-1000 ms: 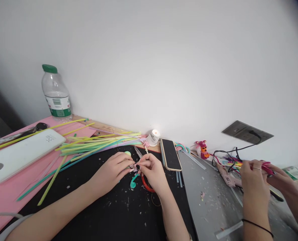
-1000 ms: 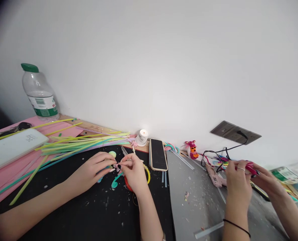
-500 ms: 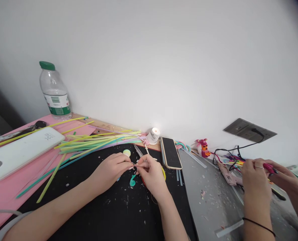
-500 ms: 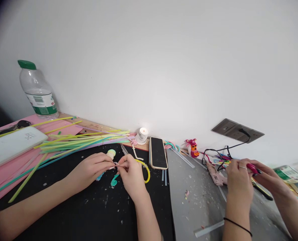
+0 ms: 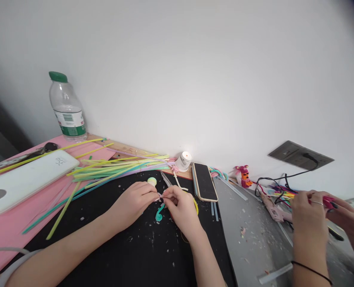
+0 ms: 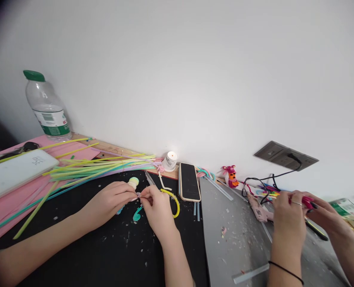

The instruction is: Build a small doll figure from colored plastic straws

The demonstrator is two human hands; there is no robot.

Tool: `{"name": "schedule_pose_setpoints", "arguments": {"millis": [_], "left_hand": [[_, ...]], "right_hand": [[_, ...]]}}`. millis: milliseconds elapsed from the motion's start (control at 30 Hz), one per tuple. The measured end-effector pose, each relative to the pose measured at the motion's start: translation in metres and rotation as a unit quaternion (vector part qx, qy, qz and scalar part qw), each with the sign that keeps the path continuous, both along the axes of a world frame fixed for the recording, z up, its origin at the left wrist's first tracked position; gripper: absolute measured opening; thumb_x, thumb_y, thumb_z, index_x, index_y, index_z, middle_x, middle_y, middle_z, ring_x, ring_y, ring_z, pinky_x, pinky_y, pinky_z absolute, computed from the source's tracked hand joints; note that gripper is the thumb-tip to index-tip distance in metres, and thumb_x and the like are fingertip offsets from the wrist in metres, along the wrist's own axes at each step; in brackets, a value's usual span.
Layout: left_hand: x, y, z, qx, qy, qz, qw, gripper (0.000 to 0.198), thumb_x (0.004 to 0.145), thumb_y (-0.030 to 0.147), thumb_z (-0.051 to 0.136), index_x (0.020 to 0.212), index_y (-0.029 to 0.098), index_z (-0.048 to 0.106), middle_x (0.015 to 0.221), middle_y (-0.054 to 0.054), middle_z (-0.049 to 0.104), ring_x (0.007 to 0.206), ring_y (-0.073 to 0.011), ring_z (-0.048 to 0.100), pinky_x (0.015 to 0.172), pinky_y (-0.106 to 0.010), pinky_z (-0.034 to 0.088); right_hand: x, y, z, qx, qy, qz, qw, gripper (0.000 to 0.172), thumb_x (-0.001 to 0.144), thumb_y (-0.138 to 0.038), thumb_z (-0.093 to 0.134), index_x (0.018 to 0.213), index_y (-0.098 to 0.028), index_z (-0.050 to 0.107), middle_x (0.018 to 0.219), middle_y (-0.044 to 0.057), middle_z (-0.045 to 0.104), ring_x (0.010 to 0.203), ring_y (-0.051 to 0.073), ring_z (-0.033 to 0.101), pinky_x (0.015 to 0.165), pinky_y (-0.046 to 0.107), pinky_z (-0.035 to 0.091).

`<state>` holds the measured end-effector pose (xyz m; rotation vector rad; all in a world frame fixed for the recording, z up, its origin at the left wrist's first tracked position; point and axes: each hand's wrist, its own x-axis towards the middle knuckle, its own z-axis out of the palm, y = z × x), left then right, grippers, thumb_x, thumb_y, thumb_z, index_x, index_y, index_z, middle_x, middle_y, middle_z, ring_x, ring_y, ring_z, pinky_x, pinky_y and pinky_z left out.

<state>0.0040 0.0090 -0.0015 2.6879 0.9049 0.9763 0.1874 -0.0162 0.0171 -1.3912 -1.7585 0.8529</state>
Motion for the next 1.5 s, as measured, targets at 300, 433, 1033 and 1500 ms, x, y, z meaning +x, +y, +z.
{"name": "schedule_pose_setpoints", "arguments": {"millis": [300,433,1033,1500], "left_hand": [[0.001,0.0,-0.002,-0.011,0.003,0.002,1.0,0.028,0.096,0.016,0.037,0.09,0.016,0.065,0.089,-0.007,0.068,0.084,-0.0187,0.058,0.079,-0.034,0.045],[0.0,0.0,-0.004,-0.03,-0.005,0.021,0.999,0.024,0.095,0.018,0.042,0.092,0.015,0.065,0.091,-0.007,0.068,0.087,-0.0199,0.058,0.082,-0.035,0.044],[0.001,0.001,-0.005,-0.038,0.008,0.019,0.999,0.023,0.095,0.017,0.041,0.095,0.016,0.064,0.094,-0.006,0.067,0.09,-0.0203,0.056,0.081,-0.035,0.042],[-0.002,0.003,-0.009,-0.08,-0.014,0.073,0.994,0.024,0.095,0.015,0.041,0.097,0.017,0.064,0.101,-0.007,0.068,0.096,-0.0197,0.058,0.086,-0.035,0.043]], "right_hand": [[0.001,-0.001,0.005,0.044,-0.088,0.036,0.994,0.023,0.084,-0.011,0.051,0.089,-0.023,0.07,0.079,-0.001,0.071,0.07,0.013,0.062,0.067,0.022,0.044],[0.0,-0.002,0.005,0.068,-0.128,0.05,0.988,0.023,0.088,-0.012,0.048,0.088,-0.022,0.069,0.074,0.0,0.068,0.067,0.014,0.06,0.064,0.021,0.041],[0.001,-0.002,0.007,0.062,-0.151,0.038,0.986,0.019,0.087,-0.011,0.051,0.082,-0.02,0.067,0.074,0.0,0.068,0.067,0.013,0.06,0.063,0.021,0.039],[0.042,-0.012,-0.015,0.008,-0.191,-0.132,0.973,0.044,0.064,-0.007,0.054,0.106,-0.017,0.058,0.094,0.008,0.062,0.088,0.023,0.059,0.078,0.036,0.049]]}}
